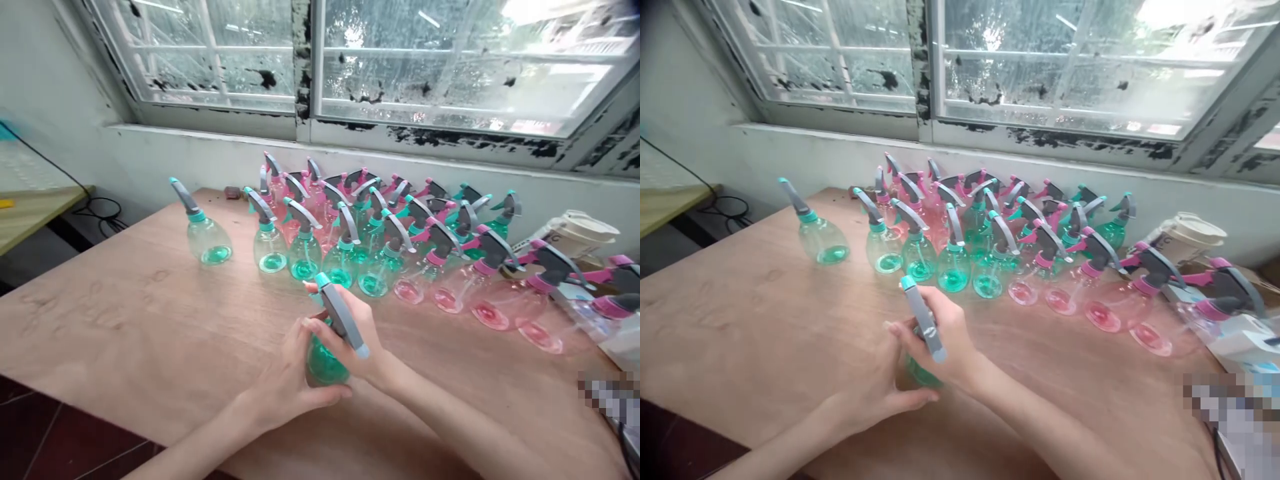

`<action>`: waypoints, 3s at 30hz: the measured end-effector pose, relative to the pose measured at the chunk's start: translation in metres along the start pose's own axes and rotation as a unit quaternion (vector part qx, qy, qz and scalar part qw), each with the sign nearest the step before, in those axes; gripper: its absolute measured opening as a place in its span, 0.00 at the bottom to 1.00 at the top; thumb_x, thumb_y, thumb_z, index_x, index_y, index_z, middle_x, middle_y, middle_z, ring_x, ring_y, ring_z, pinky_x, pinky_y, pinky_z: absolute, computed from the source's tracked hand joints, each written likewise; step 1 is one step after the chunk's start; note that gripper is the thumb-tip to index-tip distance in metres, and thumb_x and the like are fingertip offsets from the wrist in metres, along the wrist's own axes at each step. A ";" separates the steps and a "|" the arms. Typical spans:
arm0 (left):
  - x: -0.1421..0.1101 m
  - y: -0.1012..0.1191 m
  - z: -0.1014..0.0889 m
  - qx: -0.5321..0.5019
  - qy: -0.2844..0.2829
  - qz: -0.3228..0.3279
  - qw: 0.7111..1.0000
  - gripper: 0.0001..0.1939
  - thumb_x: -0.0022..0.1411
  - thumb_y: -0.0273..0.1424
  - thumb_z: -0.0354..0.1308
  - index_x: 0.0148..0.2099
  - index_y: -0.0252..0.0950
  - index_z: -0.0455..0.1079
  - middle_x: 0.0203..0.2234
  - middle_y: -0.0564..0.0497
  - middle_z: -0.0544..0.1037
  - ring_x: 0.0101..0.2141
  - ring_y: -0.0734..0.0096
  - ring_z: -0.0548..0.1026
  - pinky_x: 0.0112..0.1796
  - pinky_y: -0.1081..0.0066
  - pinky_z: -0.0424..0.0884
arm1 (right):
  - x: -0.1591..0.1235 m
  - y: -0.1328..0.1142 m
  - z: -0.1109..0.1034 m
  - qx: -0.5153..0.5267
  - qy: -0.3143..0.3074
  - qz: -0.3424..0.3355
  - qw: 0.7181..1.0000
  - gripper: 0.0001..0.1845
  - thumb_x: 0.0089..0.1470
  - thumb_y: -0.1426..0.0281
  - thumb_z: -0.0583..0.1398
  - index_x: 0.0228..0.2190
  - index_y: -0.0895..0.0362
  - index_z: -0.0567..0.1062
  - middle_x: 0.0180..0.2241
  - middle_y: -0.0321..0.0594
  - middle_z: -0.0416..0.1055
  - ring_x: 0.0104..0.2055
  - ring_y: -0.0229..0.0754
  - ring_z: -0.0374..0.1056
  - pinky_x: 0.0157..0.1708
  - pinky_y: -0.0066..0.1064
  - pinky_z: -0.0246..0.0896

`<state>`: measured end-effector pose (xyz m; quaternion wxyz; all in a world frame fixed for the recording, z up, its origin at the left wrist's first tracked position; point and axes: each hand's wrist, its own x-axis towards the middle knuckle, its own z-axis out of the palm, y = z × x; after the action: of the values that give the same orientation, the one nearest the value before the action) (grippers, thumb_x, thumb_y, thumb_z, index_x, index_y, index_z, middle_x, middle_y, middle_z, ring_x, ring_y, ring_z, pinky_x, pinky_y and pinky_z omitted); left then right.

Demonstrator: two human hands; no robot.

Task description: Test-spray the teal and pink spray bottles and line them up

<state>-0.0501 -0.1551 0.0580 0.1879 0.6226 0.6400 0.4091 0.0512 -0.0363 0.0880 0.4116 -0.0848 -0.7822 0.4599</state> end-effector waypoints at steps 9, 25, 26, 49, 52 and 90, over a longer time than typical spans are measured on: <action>-0.046 -0.010 -0.051 -0.016 0.108 -0.113 0.988 0.29 0.57 0.36 0.65 0.58 0.43 0.61 0.51 0.47 0.74 0.51 0.52 0.74 0.49 0.54 0.73 | 0.022 -0.014 0.082 0.061 -0.051 -0.032 0.996 0.20 0.56 0.57 0.60 0.46 0.54 0.69 0.37 0.44 0.77 0.32 0.44 0.75 0.34 0.38 0.73; -0.046 -0.041 -0.066 -0.041 0.187 -0.135 0.972 0.33 0.59 0.41 0.65 0.63 0.45 0.58 0.59 0.46 0.69 0.56 0.53 0.69 0.56 0.52 0.66 | 0.029 0.011 0.083 -0.043 -0.201 -0.018 0.978 0.28 0.55 0.60 0.63 0.56 0.53 0.67 0.58 0.50 0.67 0.60 0.53 0.63 0.57 0.49 0.61; -0.044 -0.043 -0.068 -0.035 0.194 -0.140 0.970 0.33 0.59 0.42 0.65 0.63 0.45 0.58 0.58 0.47 0.70 0.56 0.53 0.70 0.55 0.53 0.67 | 0.032 0.010 0.079 -0.060 -0.211 -0.011 0.976 0.29 0.56 0.60 0.63 0.56 0.54 0.66 0.59 0.51 0.65 0.62 0.54 0.61 0.58 0.50 0.60; -0.024 -0.055 -0.078 -0.012 0.250 -0.196 0.948 0.32 0.54 0.44 0.67 0.58 0.42 0.61 0.46 0.49 0.76 0.49 0.55 0.74 0.47 0.60 0.71 | 0.054 -0.045 -0.004 -0.267 -0.436 0.124 0.850 0.36 0.58 0.56 0.59 0.61 0.62 0.64 0.60 0.53 0.66 0.60 0.58 0.64 0.56 0.45 0.63; -0.022 -0.057 -0.080 -0.012 0.250 -0.198 0.947 0.32 0.54 0.45 0.66 0.57 0.42 0.61 0.46 0.48 0.76 0.48 0.55 0.75 0.46 0.59 0.71 | 0.051 -0.045 -0.005 -0.267 -0.438 0.123 0.849 0.33 0.58 0.57 0.59 0.60 0.60 0.66 0.59 0.52 0.67 0.60 0.60 0.64 0.53 0.47 0.66; 0.074 -0.098 -0.175 0.383 0.249 -0.211 0.864 0.28 0.56 0.47 0.64 0.53 0.33 0.72 0.51 0.37 0.68 0.52 0.45 0.70 0.54 0.54 0.66 | 0.027 -0.083 -0.038 -0.289 -0.409 0.019 0.865 0.28 0.53 0.55 0.65 0.51 0.58 0.73 0.50 0.51 0.74 0.47 0.57 0.74 0.42 0.45 0.72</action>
<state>-0.2564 -0.1250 0.1075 -0.1490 0.3729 0.8881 0.2235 0.0819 -0.0444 0.1779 0.0030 -0.0194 -0.9766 0.2144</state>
